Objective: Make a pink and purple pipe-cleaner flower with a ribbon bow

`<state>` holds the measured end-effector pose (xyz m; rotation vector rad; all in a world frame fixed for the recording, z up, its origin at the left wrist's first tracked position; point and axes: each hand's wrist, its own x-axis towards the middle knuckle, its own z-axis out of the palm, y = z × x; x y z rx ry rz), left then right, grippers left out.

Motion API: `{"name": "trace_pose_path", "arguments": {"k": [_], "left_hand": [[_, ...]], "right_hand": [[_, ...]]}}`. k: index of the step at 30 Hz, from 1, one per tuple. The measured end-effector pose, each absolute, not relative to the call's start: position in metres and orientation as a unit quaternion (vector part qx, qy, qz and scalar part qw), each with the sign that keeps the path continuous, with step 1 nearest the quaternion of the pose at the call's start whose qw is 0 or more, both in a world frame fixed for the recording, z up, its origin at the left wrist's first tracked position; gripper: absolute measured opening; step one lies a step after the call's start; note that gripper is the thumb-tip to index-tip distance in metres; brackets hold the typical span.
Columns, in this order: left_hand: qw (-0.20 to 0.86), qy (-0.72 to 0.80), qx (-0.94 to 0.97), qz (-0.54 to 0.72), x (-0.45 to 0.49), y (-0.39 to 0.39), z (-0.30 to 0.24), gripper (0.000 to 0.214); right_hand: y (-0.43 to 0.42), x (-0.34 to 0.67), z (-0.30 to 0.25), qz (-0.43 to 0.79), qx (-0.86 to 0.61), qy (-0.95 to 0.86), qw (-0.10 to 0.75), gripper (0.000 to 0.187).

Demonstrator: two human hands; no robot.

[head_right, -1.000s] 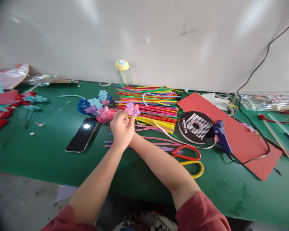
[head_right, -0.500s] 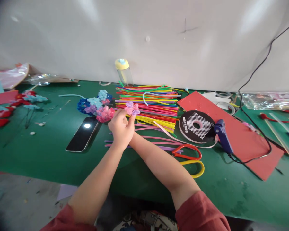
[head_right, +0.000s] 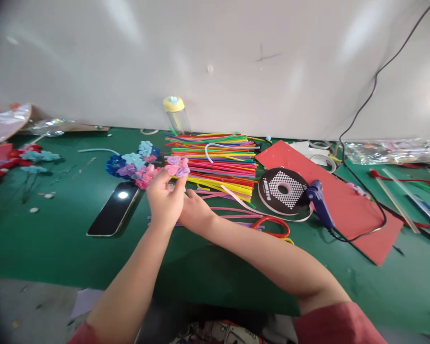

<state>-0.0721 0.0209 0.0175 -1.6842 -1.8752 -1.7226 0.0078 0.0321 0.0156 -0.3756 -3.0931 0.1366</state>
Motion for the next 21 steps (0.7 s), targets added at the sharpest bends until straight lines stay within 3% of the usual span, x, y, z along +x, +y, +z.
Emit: {"name": "trace_pose_path", "arguments": {"k": [6,11,13,15,18,21], "left_hand": [[0.065,-0.605,-0.576,-0.545,-0.066,0.02,0.017,0.005],[0.041,-0.579,-0.609,-0.541,-0.053,0.017,0.015,0.007],[0.02,-0.564,-0.621,-0.544,-0.046,0.015,0.014,0.009],[0.012,-0.545,-0.637,-0.545,-0.039,0.012,0.013,0.01],[0.007,-0.51,-0.67,-0.539,-0.031,0.007,0.011,0.01],[-0.011,-0.484,-0.693,-0.534,-0.026,0.004,0.011,0.012]], "right_hand": [[-0.011,0.064,0.04,0.013,-0.112,-0.993,-0.042,0.019],[-0.001,0.115,0.1,0.309,0.114,-0.941,-0.082,0.01],[0.012,0.131,0.115,0.395,0.133,-0.908,-0.034,0.008],[0.023,0.143,0.122,0.397,0.031,-0.914,0.081,0.01],[0.034,0.151,0.119,0.307,-0.103,-0.918,0.227,0.01],[0.041,0.149,0.11,0.218,-0.155,-0.92,0.285,0.009]]}}
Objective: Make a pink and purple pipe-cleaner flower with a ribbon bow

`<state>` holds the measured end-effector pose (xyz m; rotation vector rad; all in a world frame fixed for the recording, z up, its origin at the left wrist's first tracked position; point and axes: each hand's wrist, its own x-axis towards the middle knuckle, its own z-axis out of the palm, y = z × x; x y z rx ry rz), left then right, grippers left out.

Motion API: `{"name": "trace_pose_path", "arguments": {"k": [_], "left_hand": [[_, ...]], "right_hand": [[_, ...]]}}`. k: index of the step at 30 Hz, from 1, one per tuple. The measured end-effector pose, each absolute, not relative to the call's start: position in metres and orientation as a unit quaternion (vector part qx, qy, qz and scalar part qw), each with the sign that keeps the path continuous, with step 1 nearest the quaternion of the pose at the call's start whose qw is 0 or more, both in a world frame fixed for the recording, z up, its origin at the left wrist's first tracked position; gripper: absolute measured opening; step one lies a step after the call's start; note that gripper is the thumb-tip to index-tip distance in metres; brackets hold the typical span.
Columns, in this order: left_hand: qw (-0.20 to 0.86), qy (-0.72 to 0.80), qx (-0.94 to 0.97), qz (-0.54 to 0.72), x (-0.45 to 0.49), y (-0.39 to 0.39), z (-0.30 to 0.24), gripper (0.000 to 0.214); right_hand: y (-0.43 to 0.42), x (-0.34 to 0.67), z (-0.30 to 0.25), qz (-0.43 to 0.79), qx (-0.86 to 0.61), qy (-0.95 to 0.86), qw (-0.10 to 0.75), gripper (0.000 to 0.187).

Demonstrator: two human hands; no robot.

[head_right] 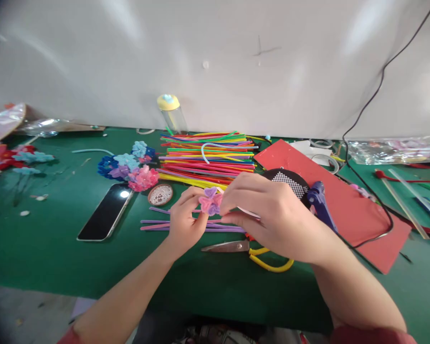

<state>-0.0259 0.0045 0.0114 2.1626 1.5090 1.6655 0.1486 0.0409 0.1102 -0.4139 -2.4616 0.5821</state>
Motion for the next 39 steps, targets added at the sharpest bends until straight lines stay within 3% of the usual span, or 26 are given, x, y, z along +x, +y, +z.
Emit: {"name": "trace_pose_path", "arguments": {"k": [9,39], "left_hand": [[0.048,0.46,0.708,0.534,-0.025,0.0,0.012,0.012],[0.045,0.451,0.733,0.508,-0.023,-0.002,0.015,0.013]], "right_hand": [[0.056,0.135,0.097,0.128,-0.171,-0.924,0.317,0.009],[0.057,0.136,0.095,0.074,-0.151,-0.935,0.312,0.02]]}}
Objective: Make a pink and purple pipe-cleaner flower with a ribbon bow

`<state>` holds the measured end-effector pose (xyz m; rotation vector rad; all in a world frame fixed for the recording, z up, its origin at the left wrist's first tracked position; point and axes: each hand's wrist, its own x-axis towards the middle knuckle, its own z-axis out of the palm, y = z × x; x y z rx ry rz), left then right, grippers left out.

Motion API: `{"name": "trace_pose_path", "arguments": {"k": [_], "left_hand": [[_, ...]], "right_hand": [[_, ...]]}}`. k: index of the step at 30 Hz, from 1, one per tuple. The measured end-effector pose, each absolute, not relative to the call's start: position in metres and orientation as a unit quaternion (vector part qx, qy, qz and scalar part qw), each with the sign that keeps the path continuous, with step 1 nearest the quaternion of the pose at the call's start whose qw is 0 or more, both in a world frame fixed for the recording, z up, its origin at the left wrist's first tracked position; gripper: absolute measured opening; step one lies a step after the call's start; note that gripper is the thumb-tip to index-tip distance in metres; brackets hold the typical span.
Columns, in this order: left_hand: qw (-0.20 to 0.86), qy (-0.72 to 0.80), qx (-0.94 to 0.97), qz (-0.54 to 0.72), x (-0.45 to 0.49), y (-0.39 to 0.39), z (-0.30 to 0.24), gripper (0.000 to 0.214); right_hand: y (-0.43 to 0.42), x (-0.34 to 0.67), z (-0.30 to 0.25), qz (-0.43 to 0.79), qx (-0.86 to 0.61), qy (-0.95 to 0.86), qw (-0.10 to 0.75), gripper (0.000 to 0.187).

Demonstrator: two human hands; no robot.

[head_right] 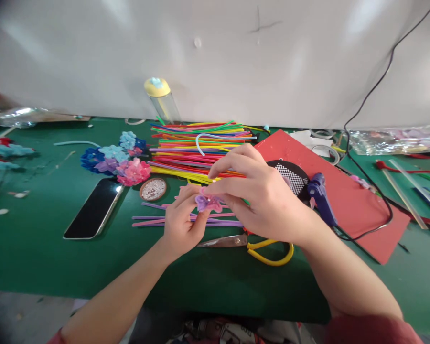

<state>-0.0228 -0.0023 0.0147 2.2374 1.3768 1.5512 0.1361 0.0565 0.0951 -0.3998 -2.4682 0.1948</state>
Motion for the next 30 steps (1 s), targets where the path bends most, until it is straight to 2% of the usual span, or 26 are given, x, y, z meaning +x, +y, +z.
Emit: {"name": "trace_pose_path", "arguments": {"k": [4,8,30], "left_hand": [[0.04,0.442,0.735,0.512,-0.0229,-0.002,0.0148,0.012],[0.034,0.448,0.737,0.505,-0.0229,-0.0015,0.014,0.012],[0.04,0.455,0.738,0.497,-0.0225,-0.0017,0.0146,0.011]], "right_hand": [[0.0552,0.1387,0.0983,-0.001,-0.136,-0.951,0.276,0.025],[0.0535,0.1388,0.0979,-0.032,-0.151,-0.953,0.261,0.021],[0.0542,0.1393,0.0966,-0.052,-0.156,-0.952,0.259,0.018]]}}
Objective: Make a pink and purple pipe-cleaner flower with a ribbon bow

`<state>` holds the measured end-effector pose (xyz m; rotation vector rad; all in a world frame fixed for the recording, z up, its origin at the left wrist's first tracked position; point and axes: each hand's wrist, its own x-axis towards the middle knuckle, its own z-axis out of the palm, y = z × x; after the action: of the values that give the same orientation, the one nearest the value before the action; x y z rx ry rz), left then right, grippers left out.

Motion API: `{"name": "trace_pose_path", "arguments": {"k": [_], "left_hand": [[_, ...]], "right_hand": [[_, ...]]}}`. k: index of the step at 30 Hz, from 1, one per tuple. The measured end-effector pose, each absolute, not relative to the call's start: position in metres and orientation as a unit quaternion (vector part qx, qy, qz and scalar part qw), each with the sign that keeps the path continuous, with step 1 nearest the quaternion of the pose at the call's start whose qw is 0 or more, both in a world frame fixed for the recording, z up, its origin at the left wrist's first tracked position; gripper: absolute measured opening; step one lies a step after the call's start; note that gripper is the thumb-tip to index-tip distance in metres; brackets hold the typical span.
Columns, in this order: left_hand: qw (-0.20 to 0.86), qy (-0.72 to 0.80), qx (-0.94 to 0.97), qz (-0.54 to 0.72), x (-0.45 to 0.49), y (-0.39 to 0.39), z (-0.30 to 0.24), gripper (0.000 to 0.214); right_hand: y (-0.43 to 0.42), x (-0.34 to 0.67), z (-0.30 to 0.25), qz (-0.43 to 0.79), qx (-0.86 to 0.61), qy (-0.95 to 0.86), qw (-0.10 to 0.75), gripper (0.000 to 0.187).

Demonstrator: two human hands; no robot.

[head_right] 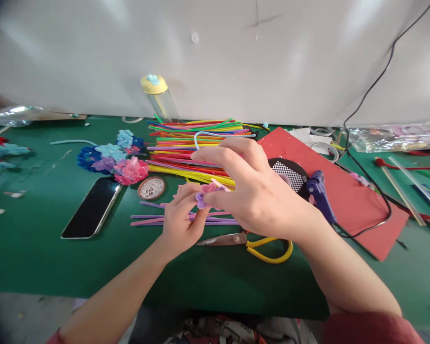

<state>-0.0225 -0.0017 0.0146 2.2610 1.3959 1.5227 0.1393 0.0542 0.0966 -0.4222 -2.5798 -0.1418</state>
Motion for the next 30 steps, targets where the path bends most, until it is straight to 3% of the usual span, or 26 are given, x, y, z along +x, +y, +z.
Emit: {"name": "trace_pose_path", "arguments": {"k": [30], "left_hand": [[0.034,0.454,0.732,0.507,-0.0224,-0.0016,0.014,0.011]], "right_hand": [[0.0575,0.1401,0.0974,-0.063,-0.142,-0.947,0.283,0.019]]}}
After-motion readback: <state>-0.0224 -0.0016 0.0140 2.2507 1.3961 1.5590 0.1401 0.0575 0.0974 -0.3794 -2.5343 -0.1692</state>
